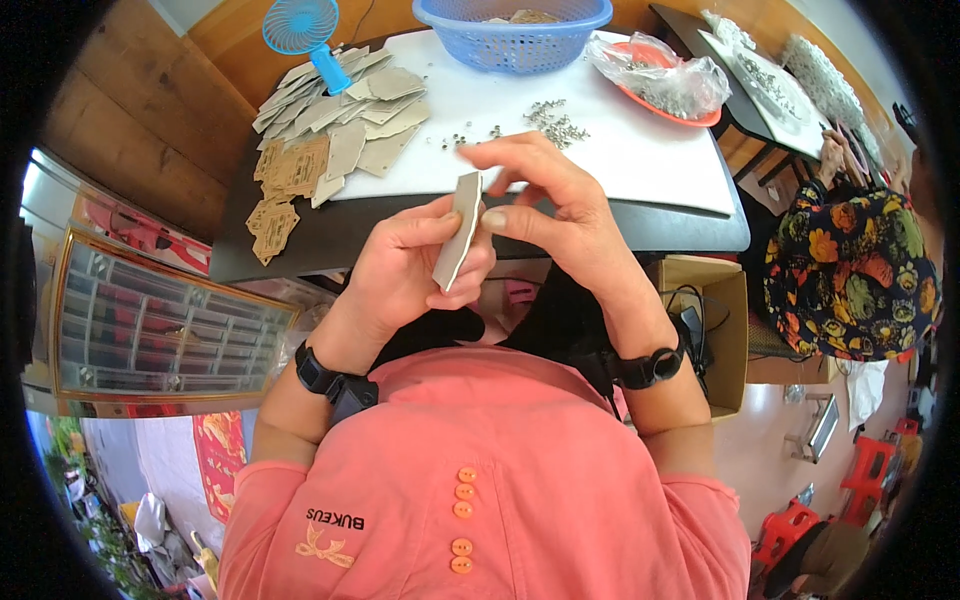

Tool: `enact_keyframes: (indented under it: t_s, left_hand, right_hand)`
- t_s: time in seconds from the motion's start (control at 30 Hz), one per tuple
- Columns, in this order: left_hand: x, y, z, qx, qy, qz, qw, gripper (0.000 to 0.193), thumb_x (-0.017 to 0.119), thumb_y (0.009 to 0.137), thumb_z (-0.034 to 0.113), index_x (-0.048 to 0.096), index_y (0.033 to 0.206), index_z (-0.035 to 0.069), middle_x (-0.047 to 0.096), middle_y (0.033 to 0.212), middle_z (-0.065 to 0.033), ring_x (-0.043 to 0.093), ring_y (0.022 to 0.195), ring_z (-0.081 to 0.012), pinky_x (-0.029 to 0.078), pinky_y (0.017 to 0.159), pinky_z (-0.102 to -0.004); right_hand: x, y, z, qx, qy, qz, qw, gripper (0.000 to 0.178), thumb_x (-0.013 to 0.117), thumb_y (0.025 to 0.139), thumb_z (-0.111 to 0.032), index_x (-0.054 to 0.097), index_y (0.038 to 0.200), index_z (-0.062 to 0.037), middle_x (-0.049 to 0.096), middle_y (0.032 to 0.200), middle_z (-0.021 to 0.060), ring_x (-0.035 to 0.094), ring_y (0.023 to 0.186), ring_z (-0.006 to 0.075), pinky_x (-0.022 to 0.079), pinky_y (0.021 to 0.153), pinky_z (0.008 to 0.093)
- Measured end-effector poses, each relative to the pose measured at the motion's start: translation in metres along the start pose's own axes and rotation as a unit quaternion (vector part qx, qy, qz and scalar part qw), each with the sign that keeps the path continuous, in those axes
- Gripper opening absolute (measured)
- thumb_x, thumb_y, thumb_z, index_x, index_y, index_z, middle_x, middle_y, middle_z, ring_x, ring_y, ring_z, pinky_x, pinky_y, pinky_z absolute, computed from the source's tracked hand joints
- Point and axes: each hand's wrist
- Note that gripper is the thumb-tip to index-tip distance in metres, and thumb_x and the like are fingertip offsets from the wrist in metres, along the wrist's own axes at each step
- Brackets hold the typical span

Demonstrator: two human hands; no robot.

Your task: Assembling small leather/cardboard shoe components by inserting metal rivets into pre-punched holes by hand.

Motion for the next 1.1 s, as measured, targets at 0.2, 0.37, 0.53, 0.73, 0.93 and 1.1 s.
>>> enact_keyframes:
  t_s: [0.2, 0.37, 0.53, 0.73, 0.93, 1.1]
  left_hand:
    - [0.004, -0.007, 0.010, 0.112, 0.317, 0.145, 0.930, 0.044, 0.045, 0.105, 0.032, 0.059, 0.128, -0.002, 0.067, 0.095, -0.0173, 0.064, 0.075, -0.0197, 0.053, 0.061, -0.0283]
    - [-0.016, -0.010, 0.006, 0.289, 0.562, 0.183, 0.753, 0.035, 0.067, 0.093, 0.015, 0.066, 0.127, 0.004, 0.063, 0.106, -0.0052, 0.060, 0.082, -0.0104, 0.047, 0.067, -0.0224]
    - [-0.020, 0.002, -0.013, 0.286, 0.620, 0.193, 0.705, 0.045, 0.074, 0.084, 0.001, 0.067, 0.128, 0.008, 0.056, 0.090, 0.0016, 0.044, 0.069, -0.0049, 0.040, 0.064, -0.0188]
    - [-0.027, 0.002, -0.011, 0.246, 0.527, 0.208, 0.786, 0.043, 0.068, 0.086, -0.006, 0.067, 0.128, 0.005, 0.054, 0.083, 0.0063, 0.043, 0.071, -0.0030, 0.039, 0.065, -0.0186]
    - [-0.029, -0.003, -0.009, 0.223, 0.453, 0.200, 0.840, 0.038, 0.066, 0.088, -0.007, 0.067, 0.126, 0.000, 0.060, 0.085, 0.0032, 0.050, 0.076, -0.0041, 0.041, 0.070, -0.0182]
    - [-0.026, -0.008, -0.002, 0.224, 0.428, 0.191, 0.854, 0.037, 0.063, 0.090, -0.005, 0.067, 0.127, 0.001, 0.064, 0.088, 0.0012, 0.054, 0.082, -0.0040, 0.042, 0.073, -0.0189]
  right_hand:
    - [-0.020, 0.001, -0.003, -0.031, -0.103, -0.031, 0.994, 0.010, 0.075, 0.081, -0.003, 0.071, 0.090, -0.0037, 0.065, 0.079, -0.0020, 0.057, 0.074, 0.0074, 0.043, 0.066, 0.0223]
    - [-0.016, -0.007, 0.017, 0.018, -0.131, 0.017, 0.991, 0.011, 0.077, 0.081, -0.005, 0.070, 0.090, -0.0026, 0.066, 0.078, 0.0003, 0.057, 0.069, 0.0085, 0.044, 0.063, 0.0248]
    - [-0.001, -0.016, 0.043, -0.018, -0.231, 0.054, 0.971, 0.016, 0.077, 0.079, -0.006, 0.071, 0.094, -0.0043, 0.064, 0.079, 0.0081, 0.062, 0.066, 0.0179, 0.049, 0.062, 0.0307]
    - [-0.003, -0.018, 0.049, -0.033, -0.222, 0.061, 0.973, 0.019, 0.076, 0.079, -0.004, 0.071, 0.098, -0.0051, 0.062, 0.079, 0.0074, 0.062, 0.067, 0.0180, 0.050, 0.063, 0.0306]
    - [-0.002, -0.020, 0.042, 0.007, -0.221, 0.026, 0.975, 0.020, 0.073, 0.083, -0.002, 0.069, 0.102, -0.0020, 0.059, 0.080, 0.0019, 0.056, 0.075, 0.0115, 0.047, 0.068, 0.0260]
    - [-0.002, -0.019, 0.043, 0.047, -0.181, 0.042, 0.981, 0.017, 0.074, 0.083, -0.002, 0.068, 0.099, -0.0020, 0.062, 0.079, 0.0001, 0.057, 0.075, 0.0090, 0.047, 0.068, 0.0250]
Point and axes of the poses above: each hand's wrist, its own y-axis towards the middle knuckle, its own x-axis out of the palm, z = x × y
